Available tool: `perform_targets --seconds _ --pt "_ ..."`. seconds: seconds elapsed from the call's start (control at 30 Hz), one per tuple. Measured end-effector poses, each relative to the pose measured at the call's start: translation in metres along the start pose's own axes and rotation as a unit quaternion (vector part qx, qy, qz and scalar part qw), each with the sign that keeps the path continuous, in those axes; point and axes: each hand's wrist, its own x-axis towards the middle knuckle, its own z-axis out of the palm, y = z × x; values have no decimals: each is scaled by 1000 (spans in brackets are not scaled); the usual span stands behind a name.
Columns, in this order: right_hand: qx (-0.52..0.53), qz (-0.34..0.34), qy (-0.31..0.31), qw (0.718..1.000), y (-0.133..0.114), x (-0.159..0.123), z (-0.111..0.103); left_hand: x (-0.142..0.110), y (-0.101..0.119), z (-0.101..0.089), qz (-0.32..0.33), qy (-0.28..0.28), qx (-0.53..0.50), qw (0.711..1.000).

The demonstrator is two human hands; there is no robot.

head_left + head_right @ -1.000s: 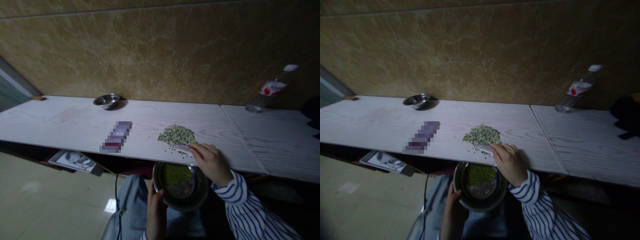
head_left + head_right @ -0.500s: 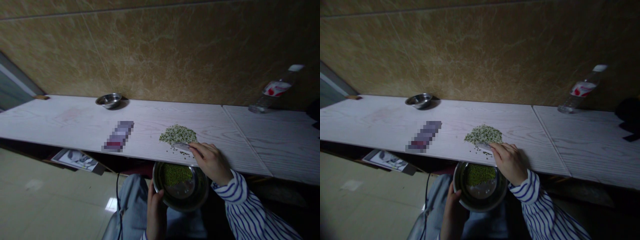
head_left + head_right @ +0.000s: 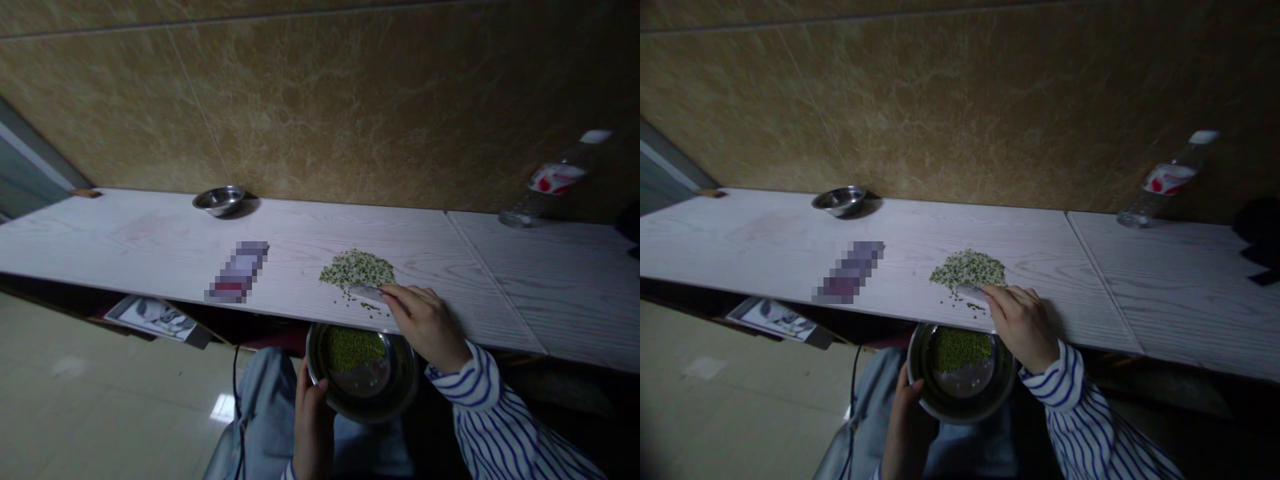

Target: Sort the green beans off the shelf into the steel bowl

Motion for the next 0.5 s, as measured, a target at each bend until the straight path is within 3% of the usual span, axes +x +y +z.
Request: perform_targets --seconds 0.5 --pt "2 -3 -4 1000 -2 2 1 -3 4 4 -7 -4 -6 1000"
